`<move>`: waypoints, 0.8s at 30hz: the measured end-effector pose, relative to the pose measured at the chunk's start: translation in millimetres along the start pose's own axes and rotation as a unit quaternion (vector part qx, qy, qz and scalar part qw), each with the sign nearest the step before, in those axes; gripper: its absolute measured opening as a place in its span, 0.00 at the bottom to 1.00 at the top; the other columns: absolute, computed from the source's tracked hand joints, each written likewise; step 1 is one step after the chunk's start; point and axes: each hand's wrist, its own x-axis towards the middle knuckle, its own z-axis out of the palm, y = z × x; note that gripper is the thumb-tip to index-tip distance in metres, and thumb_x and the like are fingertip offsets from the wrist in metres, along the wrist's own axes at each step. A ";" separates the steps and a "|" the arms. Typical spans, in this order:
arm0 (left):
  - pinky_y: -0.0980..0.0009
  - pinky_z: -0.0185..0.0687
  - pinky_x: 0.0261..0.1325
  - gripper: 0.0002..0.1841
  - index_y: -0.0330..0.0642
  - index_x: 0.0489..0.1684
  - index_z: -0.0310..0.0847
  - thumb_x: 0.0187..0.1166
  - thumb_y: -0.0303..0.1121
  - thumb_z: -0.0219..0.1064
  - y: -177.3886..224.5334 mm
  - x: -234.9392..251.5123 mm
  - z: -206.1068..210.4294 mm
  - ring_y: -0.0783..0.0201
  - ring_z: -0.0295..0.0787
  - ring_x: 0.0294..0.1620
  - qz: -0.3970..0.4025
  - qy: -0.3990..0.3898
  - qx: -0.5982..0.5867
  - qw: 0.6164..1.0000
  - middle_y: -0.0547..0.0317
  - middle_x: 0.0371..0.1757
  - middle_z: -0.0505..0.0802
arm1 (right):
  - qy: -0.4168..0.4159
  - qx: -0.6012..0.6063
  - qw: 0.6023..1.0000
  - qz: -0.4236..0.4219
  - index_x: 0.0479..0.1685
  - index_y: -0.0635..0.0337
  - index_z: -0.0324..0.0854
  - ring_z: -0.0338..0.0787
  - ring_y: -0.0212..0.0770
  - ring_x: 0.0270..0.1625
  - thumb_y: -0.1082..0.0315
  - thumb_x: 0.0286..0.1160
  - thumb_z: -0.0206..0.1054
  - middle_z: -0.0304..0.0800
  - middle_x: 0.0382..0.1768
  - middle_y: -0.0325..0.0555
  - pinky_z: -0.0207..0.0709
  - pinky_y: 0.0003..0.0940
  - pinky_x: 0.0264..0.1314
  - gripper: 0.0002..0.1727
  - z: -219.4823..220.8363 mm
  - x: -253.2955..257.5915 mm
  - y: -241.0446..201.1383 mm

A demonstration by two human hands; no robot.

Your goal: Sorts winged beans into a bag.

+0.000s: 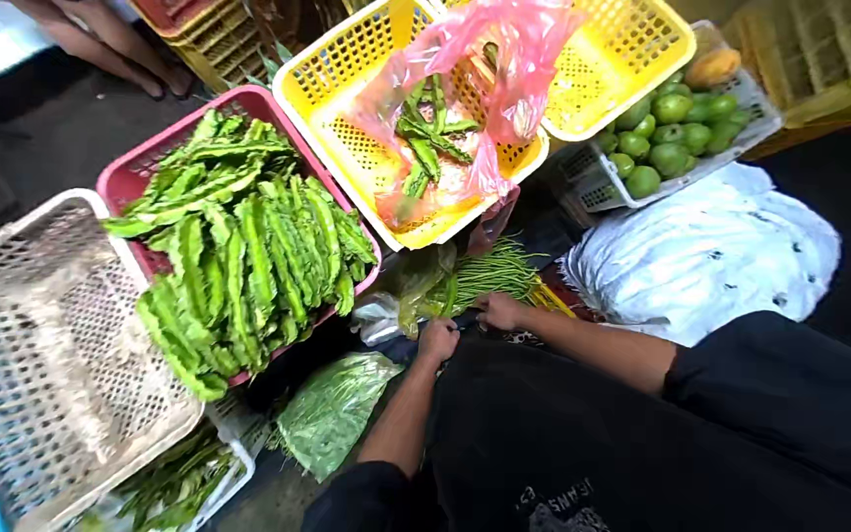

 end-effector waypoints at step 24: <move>0.35 0.75 0.72 0.25 0.44 0.68 0.86 0.72 0.43 0.71 30.2 65.2 46.4 0.37 0.72 0.81 -0.084 0.032 0.168 0.982 0.41 0.83 0.76 | 0.364 -0.151 0.916 0.070 0.80 0.70 0.65 0.77 0.68 0.77 0.34 0.57 0.77 0.78 0.72 0.70 0.71 0.72 0.72 0.57 -269.1 -19.1 -245.3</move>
